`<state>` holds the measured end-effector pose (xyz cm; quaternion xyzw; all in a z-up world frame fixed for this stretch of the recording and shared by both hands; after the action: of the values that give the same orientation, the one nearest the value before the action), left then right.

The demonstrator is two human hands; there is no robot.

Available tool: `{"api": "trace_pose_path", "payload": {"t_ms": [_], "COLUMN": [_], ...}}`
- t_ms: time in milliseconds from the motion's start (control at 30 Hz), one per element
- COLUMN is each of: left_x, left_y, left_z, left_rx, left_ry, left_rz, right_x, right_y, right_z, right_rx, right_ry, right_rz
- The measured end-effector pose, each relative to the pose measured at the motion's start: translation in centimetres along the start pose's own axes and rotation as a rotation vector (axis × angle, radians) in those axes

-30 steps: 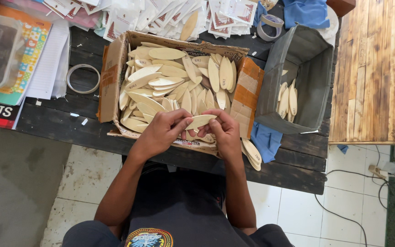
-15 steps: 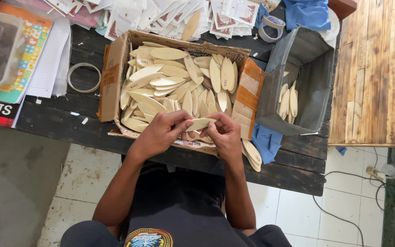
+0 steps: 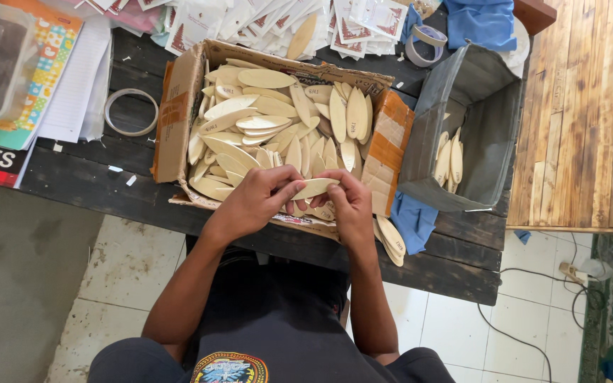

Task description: The person repeatedly picks up small, oval-shaped wooden pieces from a cardboard box, turns them over to inspect both sides, and places them into a grey fabric bin. The process is repetitive and involves handling the pieces one at a time.

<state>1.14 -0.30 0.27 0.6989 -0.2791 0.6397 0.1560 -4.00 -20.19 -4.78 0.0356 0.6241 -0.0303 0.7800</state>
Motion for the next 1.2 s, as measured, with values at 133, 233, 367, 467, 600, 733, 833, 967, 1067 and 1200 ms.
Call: {"api": "trace_pose_path", "payload": {"t_ms": [133,233,367,467,600,733,833,967,1067,1200], "left_x": [-0.1,-0.1,-0.3,-0.4,-0.6,-0.7,-0.8,-0.7,-0.9,-0.8], "left_y": [0.1,0.1,0.2,0.2,0.3,0.5,0.7,0.8,1.0,1.0], "left_z": [-0.3,-0.4,-0.6,-0.8,-0.7,-0.8,-0.9,-0.9,-1.0,-1.0], "left_rx": [0.002,0.003,0.008,0.018,0.030,0.035,0.028,0.017,0.012,0.001], "left_ry": [0.002,0.009,0.021,0.026,0.029,0.019,0.035,0.021,0.022,0.017], "left_rz": [0.008,0.000,-0.002,-0.001,0.017,0.030,0.023,0.039,0.050,0.047], "right_x": [-0.3,-0.1,-0.5,-0.6,-0.1,-0.6,-1.6,-1.6,-1.3,-1.6], "right_y": [0.3,0.2,0.4,0.6,0.4,0.6,0.9,0.9,0.8,0.8], "right_z": [-0.1,-0.1,-0.2,-0.4,-0.6,-0.9,-1.0,-0.9,-1.0,-1.1], "right_rx": [0.004,0.007,-0.001,0.004,0.020,0.040,0.021,0.013,0.010,0.007], "right_ry": [-0.008,-0.036,-0.077,-0.100,-0.112,-0.119,-0.106,-0.092,-0.089,-0.062], "right_rz": [-0.005,0.002,-0.014,-0.025,-0.021,-0.007,-0.057,-0.078,-0.101,-0.109]}}
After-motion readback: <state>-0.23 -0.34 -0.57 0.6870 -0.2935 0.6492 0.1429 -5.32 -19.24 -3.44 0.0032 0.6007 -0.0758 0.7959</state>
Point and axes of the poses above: each hand's wrist, its own z-axis towards the middle knuckle, its own y-axis out of the palm, x = y × z, the point moved 1 cm from there along z, towards the middle knuckle, and after that the axes turned 11 degrees about -y, right-handed, at the moved point
